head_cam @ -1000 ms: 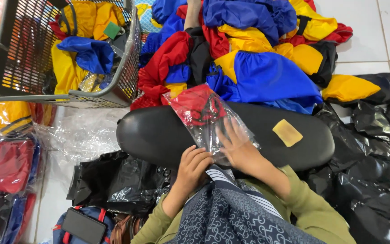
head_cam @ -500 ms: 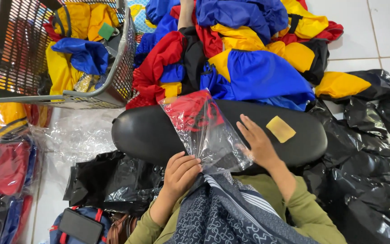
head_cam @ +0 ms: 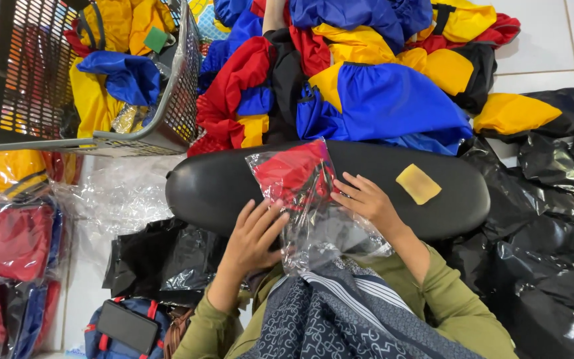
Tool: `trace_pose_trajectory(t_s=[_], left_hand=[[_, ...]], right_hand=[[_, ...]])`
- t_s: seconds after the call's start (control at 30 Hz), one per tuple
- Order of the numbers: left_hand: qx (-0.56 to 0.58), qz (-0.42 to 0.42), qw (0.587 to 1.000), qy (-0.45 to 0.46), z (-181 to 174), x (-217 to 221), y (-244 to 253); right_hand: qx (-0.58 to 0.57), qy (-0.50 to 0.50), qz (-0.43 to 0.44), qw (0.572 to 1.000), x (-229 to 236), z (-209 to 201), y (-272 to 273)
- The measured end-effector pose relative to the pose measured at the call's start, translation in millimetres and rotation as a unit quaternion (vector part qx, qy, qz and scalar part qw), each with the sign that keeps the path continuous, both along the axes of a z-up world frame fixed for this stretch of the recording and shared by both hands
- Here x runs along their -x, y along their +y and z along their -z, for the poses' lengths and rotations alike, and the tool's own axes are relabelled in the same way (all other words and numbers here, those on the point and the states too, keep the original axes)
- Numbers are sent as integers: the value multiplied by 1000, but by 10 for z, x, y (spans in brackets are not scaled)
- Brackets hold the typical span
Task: The person cleans a red fabric cover using a sponge, folds it, and places it into a clear plastic bag followed by a black mailing bag. They then pick up a yellow fabric cover and use shears to trim a section of the material.
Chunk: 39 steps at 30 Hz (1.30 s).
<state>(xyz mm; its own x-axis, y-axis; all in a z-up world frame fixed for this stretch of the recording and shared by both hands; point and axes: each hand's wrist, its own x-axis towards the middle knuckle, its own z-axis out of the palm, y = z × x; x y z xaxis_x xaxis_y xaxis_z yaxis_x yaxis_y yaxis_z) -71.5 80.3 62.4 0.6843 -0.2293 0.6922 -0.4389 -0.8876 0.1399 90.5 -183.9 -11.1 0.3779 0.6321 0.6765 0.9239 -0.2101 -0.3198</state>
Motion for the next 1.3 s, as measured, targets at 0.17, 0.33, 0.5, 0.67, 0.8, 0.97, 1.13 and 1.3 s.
trace_pose_trajectory(t_s=[0.17, 0.33, 0.5, 0.67, 0.8, 0.97, 1.13, 1.3], left_hand=[[-47, 34, 998, 11, 55, -169, 44], [-11, 43, 999, -5, 215, -159, -7], [74, 50, 995, 53, 247, -30, -56], [107, 33, 993, 48, 294, 3, -95], [142, -17, 989, 24, 349, -11, -143], [164, -83, 982, 42, 642, 27, -143], [151, -152, 976, 35, 632, -64, -223], [182, -221, 958, -10, 632, -257, -301]], right_hand=[[-4, 25, 11, 1000, 41, -109, -130], [-31, 71, -5, 997, 59, -213, -215], [-68, 153, -16, 986, 116, -108, -299], [-112, 175, -30, 978, 186, -110, -189], [-173, 221, -16, 960, 323, -170, -29], [-149, 252, 53, 955, 261, 244, -18], [-77, 317, 148, 934, 270, 300, 126], [17, 297, 262, 918, 260, 233, 302]])
